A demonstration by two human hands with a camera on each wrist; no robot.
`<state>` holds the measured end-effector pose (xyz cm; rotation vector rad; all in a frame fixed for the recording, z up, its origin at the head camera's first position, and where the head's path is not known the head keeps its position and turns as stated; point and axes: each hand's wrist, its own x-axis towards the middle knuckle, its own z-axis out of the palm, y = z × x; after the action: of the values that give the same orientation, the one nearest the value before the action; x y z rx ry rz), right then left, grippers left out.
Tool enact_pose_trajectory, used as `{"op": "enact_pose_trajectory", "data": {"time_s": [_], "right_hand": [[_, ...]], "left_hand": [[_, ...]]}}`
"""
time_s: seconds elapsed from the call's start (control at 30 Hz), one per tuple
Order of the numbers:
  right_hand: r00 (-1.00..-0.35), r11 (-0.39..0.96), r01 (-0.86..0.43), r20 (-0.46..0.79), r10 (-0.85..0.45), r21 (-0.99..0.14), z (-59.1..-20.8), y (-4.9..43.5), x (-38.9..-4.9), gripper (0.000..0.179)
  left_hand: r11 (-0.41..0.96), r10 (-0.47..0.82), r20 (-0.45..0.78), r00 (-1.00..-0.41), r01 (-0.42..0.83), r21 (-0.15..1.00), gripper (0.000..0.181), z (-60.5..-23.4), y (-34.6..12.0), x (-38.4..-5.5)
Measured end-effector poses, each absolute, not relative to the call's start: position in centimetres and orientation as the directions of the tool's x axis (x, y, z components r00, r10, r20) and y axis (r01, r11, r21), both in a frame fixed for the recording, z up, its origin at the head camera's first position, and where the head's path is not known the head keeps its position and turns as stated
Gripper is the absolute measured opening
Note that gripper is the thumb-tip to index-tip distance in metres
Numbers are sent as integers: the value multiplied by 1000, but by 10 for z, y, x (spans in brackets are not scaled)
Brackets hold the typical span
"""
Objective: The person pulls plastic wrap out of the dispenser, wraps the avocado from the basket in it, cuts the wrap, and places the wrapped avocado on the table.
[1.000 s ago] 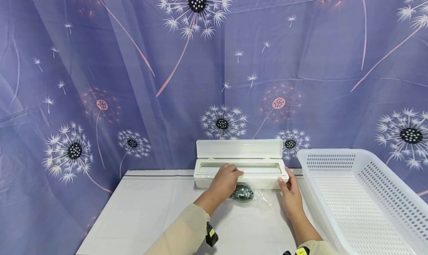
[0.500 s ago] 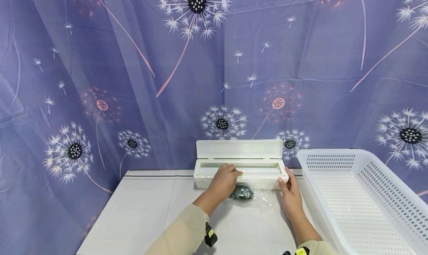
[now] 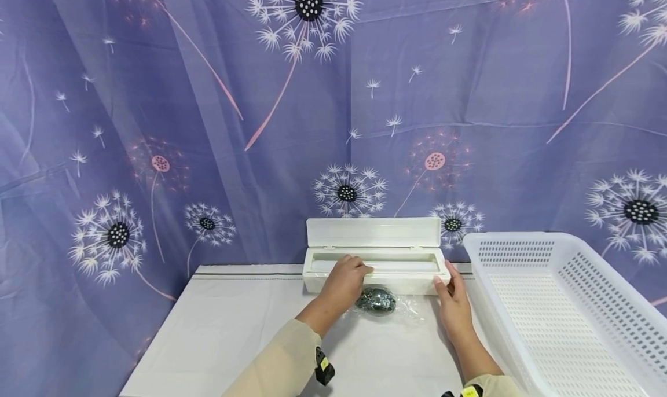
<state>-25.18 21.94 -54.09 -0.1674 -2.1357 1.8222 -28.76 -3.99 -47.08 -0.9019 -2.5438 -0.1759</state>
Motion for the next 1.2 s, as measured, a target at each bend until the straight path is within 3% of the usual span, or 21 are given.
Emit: {"op": "enact_pose_trajectory", "data": {"time_s": [0.5,1.2], "right_hand": [[-938,171,-128,175,298,-977,-540,220,-251,60],[-937,183,-127,178,299,-975,-541,220,-252,60]], "left_hand": [[778,561,460,-689,628,-9,38,-472,-45,-287],[815,535,411,-738,580,-18,41,-474,-49,-286]]}}
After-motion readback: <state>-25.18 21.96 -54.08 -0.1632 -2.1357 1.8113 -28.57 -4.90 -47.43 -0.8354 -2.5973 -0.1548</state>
